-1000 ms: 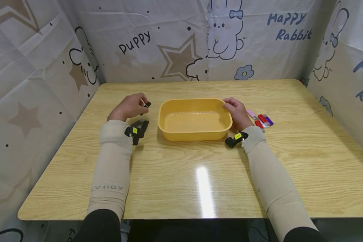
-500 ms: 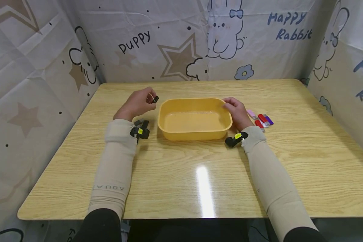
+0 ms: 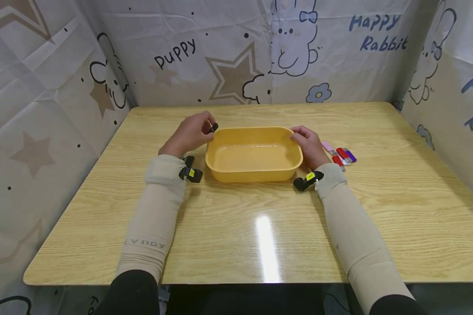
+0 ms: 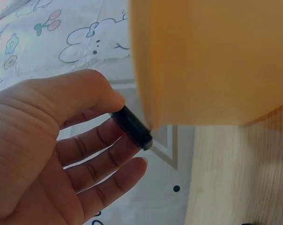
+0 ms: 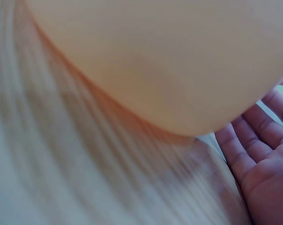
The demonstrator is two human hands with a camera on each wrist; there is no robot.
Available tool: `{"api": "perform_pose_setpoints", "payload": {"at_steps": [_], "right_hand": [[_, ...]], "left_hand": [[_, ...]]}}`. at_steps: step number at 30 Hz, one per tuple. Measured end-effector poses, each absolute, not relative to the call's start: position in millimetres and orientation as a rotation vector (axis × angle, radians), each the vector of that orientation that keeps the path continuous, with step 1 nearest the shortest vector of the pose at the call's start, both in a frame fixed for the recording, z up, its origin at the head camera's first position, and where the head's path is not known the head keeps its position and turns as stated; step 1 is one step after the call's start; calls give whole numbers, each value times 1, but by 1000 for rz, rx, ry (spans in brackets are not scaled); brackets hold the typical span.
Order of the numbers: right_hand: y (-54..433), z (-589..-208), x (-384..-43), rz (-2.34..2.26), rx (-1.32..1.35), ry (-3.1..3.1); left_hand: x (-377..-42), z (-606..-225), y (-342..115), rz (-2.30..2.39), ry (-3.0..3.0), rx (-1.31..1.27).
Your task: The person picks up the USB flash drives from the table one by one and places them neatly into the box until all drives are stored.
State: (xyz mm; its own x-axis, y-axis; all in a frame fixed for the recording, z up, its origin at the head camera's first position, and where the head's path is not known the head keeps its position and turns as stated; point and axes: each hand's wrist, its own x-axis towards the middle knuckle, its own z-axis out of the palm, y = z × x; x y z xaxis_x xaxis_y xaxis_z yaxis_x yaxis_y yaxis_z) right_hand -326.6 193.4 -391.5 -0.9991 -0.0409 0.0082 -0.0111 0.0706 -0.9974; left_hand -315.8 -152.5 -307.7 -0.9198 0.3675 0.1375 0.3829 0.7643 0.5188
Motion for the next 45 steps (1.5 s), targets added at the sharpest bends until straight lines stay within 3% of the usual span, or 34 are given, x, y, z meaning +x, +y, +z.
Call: {"api": "perform_pose_setpoints", "payload": {"at_steps": [45], "right_hand": [[195, -390, -326, -2124, -88, 2228]], "left_hand": [[-322, -334, -111, -497, -3024, -870]]}}
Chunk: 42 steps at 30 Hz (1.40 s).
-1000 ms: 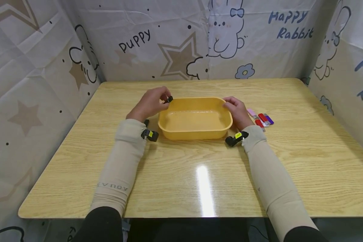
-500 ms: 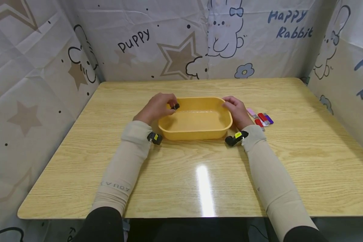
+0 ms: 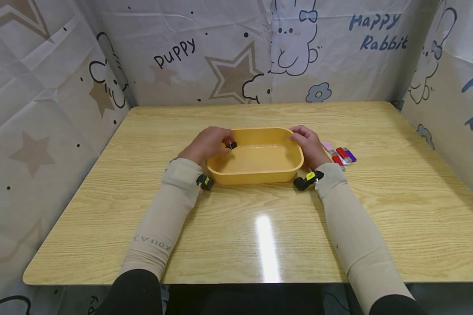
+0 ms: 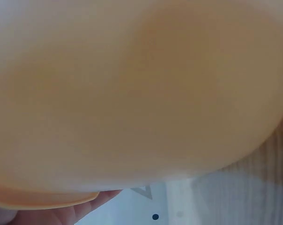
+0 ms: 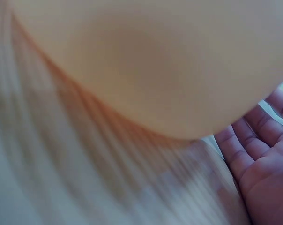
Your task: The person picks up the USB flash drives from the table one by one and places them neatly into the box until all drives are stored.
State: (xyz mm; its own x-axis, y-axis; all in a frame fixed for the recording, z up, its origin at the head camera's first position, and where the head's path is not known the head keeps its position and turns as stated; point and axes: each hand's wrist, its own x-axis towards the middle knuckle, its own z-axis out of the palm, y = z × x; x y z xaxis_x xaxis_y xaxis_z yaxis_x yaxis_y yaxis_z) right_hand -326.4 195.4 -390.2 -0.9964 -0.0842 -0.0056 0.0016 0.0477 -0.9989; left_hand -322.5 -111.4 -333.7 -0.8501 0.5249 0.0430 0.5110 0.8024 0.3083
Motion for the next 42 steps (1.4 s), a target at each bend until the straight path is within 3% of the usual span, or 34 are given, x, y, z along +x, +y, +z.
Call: {"api": "perform_pose_setpoints", "payload": {"at_steps": [17, 42], "right_hand": [[197, -390, -325, -2120, -89, 2221], [197, -391, -326, -2155, -136, 2220]], "left_hand": [[-316, -346, -99, 54, 3078, 858], [-309, -346, -94, -9, 3074, 790]]}}
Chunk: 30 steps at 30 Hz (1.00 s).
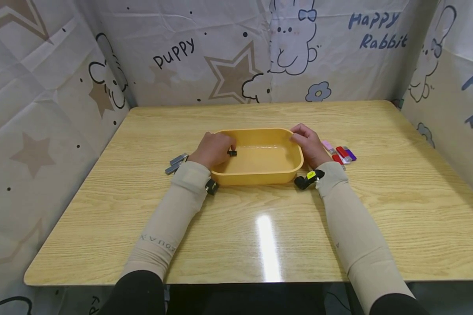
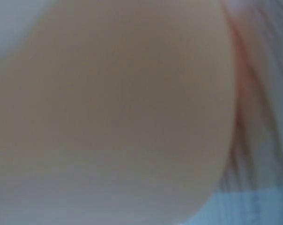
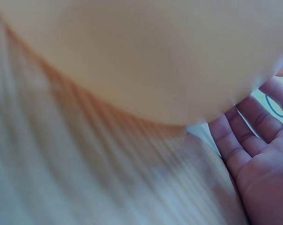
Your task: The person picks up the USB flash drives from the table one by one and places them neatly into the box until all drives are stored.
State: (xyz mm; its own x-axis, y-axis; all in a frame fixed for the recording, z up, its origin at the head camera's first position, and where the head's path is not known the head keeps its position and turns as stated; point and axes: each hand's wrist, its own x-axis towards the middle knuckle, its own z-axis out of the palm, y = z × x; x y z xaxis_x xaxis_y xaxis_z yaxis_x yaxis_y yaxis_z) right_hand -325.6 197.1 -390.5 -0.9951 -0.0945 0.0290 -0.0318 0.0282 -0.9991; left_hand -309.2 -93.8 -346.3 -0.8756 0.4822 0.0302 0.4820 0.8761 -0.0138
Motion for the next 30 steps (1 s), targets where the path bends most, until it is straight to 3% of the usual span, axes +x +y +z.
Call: {"api": "perform_pose_setpoints", "payload": {"at_steps": [30], "right_hand": [[196, -391, -326, -2143, -140, 2177]], "left_hand": [[-314, -347, -96, -83, -2962, -793]]}}
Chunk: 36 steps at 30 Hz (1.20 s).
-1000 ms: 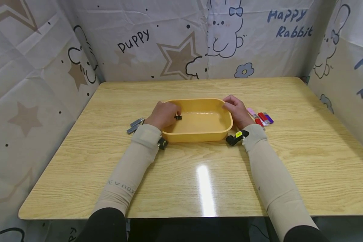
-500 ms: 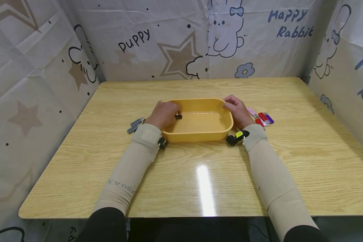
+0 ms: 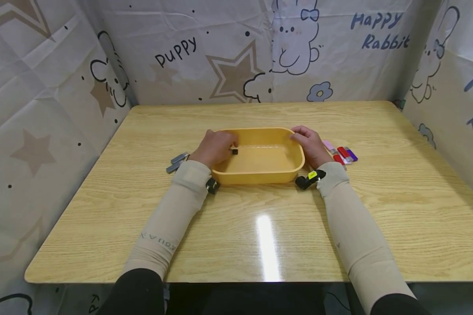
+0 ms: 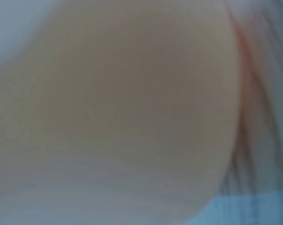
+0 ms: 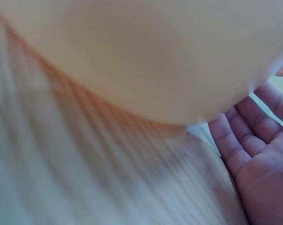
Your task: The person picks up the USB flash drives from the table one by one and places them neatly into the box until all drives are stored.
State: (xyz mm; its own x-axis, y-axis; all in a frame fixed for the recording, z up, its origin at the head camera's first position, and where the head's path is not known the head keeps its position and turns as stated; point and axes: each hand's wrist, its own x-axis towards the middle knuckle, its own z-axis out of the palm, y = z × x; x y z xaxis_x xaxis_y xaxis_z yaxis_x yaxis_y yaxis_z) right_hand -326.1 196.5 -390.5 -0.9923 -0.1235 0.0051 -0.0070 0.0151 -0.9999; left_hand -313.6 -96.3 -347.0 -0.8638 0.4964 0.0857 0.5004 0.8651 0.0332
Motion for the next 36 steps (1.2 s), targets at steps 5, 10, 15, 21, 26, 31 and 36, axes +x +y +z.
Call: {"api": "perform_pose_setpoints", "payload": {"at_steps": [5, 10, 15, 21, 26, 31, 36], "right_hand": [[197, -391, -326, -2140, -160, 2169], [197, -392, -327, -2157, -152, 2153], [196, -392, -328, -2150, -143, 2170], [197, -392, -328, -2127, -139, 2198], [198, -393, -328, -2135, -136, 2181], [199, -393, -328, -2138, -138, 2176], [198, -393, -328, -2138, -144, 2178]], "left_hand": [[-318, -347, -97, -143, -2959, -831], [-319, -337, -100, -282, -2938, -901], [-315, -320, -107, -510, -2953, -920], [-306, -296, -119, -651, -2936, -875], [-298, -280, -133, -694, -2938, -800], [-295, -274, -150, -726, -2962, -715], [-295, -273, -170, -769, -2988, -654]]}}
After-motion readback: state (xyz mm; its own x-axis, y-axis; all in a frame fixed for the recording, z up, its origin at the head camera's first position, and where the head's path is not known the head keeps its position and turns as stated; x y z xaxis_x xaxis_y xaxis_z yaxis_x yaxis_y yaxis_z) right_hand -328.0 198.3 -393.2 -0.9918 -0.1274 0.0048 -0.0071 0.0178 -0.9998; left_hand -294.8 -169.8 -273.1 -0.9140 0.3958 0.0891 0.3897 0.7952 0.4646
